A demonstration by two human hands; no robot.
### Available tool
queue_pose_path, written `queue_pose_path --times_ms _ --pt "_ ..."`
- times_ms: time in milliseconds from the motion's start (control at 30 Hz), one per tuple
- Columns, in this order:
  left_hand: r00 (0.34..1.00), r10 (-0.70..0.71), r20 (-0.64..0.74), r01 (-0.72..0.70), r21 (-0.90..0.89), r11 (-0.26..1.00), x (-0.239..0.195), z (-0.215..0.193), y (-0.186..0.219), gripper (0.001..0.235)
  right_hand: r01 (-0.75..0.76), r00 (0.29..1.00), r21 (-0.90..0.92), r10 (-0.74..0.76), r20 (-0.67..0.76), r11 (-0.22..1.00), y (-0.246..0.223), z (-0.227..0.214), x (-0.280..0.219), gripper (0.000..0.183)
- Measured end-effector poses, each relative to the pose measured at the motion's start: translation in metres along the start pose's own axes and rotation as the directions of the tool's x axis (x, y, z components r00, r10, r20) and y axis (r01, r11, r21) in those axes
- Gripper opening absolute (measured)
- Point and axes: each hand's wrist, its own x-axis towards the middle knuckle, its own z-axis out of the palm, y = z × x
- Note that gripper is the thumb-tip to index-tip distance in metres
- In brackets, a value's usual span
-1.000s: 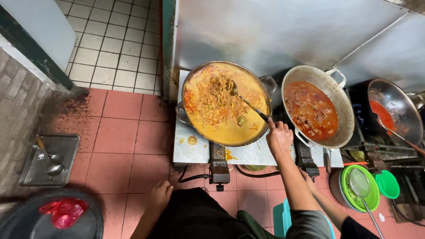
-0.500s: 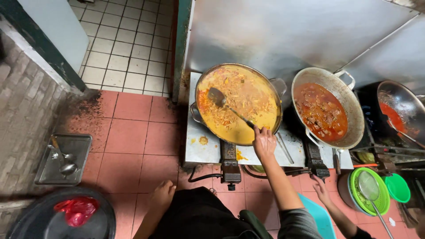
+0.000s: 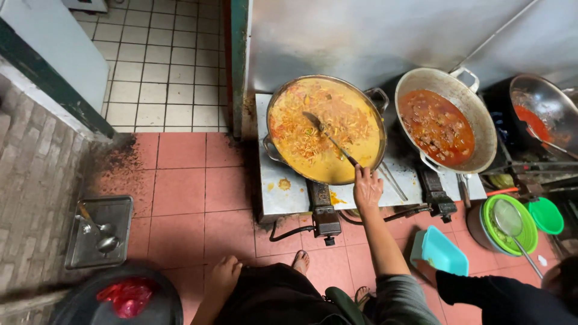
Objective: Preparing mushrooms and stirring various dishes in large pots on a stove.
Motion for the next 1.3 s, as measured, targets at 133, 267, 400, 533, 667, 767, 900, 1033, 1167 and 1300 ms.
queue_pose_path --times_ms 133,267,400,533,667,767,900,1033,1167,1300 --pt "0.999 -0.012 0.047 0.009 0.053 0.999 0.001 -0.020 0.017 0.028 -0.082 0.994 0.047 0.078 0.081 0.996 -0.020 0.011 -0.026 0.044" --pt "0.990 0.108 0.089 -0.120 0.147 0.982 0.001 -0.032 0.045 0.024 -0.143 0.980 0.135 0.121 0.157 0.981 -0.025 -0.009 -0.052 0.064" --pt "0.920 0.346 0.184 -0.375 0.154 0.914 -0.002 -0.018 0.080 0.022 -0.251 0.967 0.251 0.230 0.111 0.935 -0.027 -0.062 -0.104 0.057" --pt "0.826 0.443 0.348 -0.516 0.148 0.844 -0.008 0.011 0.125 0.019 -0.299 0.954 0.388 0.280 0.107 0.872 -0.027 -0.105 -0.219 0.050" --pt "0.698 0.626 0.346 -0.676 0.033 0.736 -0.039 0.038 0.175 0.016 -0.447 0.867 0.307 0.322 0.381 0.840 -0.036 -0.156 -0.356 0.040" --pt "0.619 0.704 0.349 -0.733 -0.067 0.677 -0.075 0.068 0.197 0.014 -0.597 0.737 0.220 0.419 0.531 0.772 -0.047 -0.181 -0.451 0.039" --pt "0.501 0.752 0.428 -0.779 -0.154 0.607 -0.144 0.102 0.204 0.015 -0.718 0.574 0.122 0.484 0.660 0.685 -0.077 -0.201 -0.549 0.036" --pt "0.334 0.733 0.592 -0.780 -0.263 0.567 -0.208 0.120 0.196 0.014 -0.782 0.493 0.077 0.537 0.684 0.619 -0.092 -0.227 -0.583 0.034" --pt "0.193 0.719 0.667 -0.831 -0.278 0.481 -0.242 0.129 0.205 0.015 -0.785 0.563 0.186 0.555 0.612 0.591 -0.090 -0.261 -0.592 0.031" --pt "0.148 0.735 0.661 -0.858 -0.284 0.428 -0.251 0.144 0.226 0.017 -0.810 0.578 0.233 0.664 0.474 0.539 -0.071 -0.304 -0.583 0.031"
